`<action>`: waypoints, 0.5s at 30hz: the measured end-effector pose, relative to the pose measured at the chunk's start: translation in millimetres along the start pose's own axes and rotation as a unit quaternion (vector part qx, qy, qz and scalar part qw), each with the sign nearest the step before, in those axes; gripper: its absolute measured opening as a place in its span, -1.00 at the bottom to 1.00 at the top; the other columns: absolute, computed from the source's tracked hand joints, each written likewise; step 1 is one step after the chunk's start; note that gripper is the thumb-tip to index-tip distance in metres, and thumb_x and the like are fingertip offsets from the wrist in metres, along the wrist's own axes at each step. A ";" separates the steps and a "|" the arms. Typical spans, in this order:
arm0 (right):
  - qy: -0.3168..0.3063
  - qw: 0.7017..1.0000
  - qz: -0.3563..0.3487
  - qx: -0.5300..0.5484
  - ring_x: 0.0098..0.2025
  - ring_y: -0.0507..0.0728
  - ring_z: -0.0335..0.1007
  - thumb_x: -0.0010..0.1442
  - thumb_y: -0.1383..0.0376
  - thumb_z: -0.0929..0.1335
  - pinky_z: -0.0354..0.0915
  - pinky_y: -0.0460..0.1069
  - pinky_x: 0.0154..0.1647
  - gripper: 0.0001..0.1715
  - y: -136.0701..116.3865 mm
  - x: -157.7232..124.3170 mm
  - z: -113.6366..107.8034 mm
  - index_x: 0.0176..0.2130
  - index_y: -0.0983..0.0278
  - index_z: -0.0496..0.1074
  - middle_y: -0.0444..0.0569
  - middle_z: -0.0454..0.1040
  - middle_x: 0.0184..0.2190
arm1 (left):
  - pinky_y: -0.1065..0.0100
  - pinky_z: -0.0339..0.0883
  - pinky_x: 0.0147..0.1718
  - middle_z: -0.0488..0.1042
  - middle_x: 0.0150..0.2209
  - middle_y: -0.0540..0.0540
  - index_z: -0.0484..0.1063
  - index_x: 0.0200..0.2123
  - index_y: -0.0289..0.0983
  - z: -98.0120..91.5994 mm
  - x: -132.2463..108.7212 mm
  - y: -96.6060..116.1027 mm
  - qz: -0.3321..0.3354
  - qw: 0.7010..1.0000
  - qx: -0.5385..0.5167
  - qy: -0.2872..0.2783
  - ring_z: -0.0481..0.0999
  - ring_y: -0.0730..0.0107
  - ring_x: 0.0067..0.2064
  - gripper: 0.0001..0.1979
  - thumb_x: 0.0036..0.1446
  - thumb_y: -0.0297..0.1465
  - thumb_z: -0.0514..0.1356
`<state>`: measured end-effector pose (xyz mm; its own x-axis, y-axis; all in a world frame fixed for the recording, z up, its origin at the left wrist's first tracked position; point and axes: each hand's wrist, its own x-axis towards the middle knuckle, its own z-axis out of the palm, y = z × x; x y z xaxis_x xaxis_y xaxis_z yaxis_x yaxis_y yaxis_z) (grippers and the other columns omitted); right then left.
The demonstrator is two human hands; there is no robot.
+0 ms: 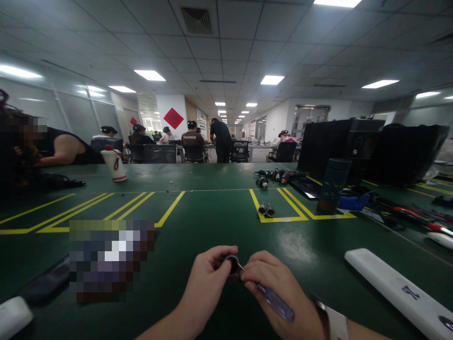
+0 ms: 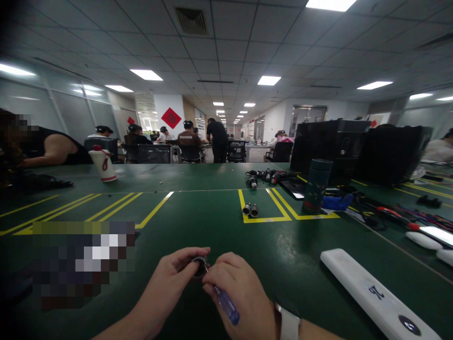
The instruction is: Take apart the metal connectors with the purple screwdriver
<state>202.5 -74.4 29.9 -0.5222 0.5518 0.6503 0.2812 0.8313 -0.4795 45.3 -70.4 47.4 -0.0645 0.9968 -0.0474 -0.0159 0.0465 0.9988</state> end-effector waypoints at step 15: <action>0.052 0.936 0.289 0.195 -0.40 0.08 0.34 0.24 0.18 0.18 0.21 -0.02 -0.31 -0.69 9.8 3.9 -0.2 -0.42 0.29 0.32 -0.09 0.37 -0.52 | 0.25 0.36 -0.15 0.52 -0.31 -0.13 0.40 -0.16 -0.34 -11.6 9.8 0.4 -0.060 0.998 0.012 0.019 0.54 0.26 -0.26 -0.69 -0.05 -0.51 0.15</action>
<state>203.4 -64.1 27.9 -0.2867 0.9223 0.2589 0.1662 0.3141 -0.9347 33.1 -61.4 47.2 -0.1015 0.9806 -0.1676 -0.0013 0.1684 0.9857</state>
